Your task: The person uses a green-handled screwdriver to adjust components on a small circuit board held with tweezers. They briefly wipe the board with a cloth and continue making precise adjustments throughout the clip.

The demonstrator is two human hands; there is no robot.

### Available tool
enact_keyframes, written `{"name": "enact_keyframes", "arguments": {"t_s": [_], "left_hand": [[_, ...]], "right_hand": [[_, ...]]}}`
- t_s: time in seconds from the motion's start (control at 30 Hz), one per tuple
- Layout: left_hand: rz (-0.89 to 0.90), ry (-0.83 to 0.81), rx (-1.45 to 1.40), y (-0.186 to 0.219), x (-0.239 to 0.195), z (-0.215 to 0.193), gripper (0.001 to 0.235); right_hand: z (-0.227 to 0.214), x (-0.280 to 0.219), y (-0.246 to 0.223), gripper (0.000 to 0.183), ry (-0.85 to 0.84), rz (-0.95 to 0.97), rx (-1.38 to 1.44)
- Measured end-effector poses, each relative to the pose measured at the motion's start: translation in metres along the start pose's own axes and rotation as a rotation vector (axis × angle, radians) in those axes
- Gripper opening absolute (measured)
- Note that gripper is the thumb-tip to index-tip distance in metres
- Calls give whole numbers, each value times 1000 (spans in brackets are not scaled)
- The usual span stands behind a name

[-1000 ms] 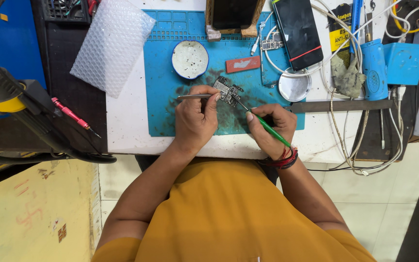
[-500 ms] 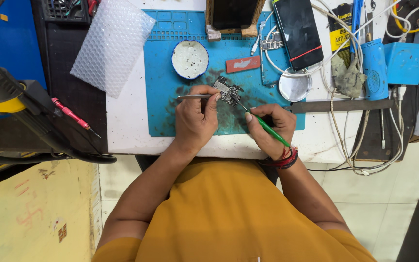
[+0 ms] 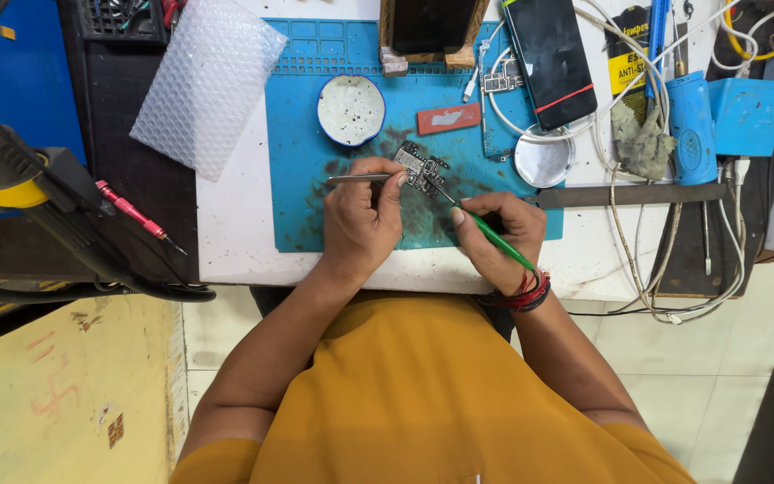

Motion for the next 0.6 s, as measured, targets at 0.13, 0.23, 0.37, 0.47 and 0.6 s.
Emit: {"name": "enact_keyframes", "arguments": {"t_s": [0.13, 0.23, 0.37, 0.47, 0.6], "left_hand": [[-8, -2, -15, 0, 0, 0, 8], [4, 0, -15, 1, 1, 0, 8], [3, -4, -12, 1, 1, -1, 8], [23, 0, -3, 3, 1, -2, 8], [-1, -2, -16, 3, 1, -2, 9]], "right_hand": [[0, 2, -2, 9, -16, -13, -45], [1, 3, -4, 9, -12, -9, -23], [0, 3, -6, 9, -30, -10, -39], [-1, 1, -3, 8, -33, -20, -46], [-1, -4, 5, 7, -38, 5, 93]]}}
Point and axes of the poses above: each hand's wrist, its own x-axis towards the middle knuckle, its own z-axis out of the palm, y = z × x, the point moved 3 cm from there along x, towards the middle knuckle, and after that the axes turned 13 degrees about -y, right-handed, at the moved point
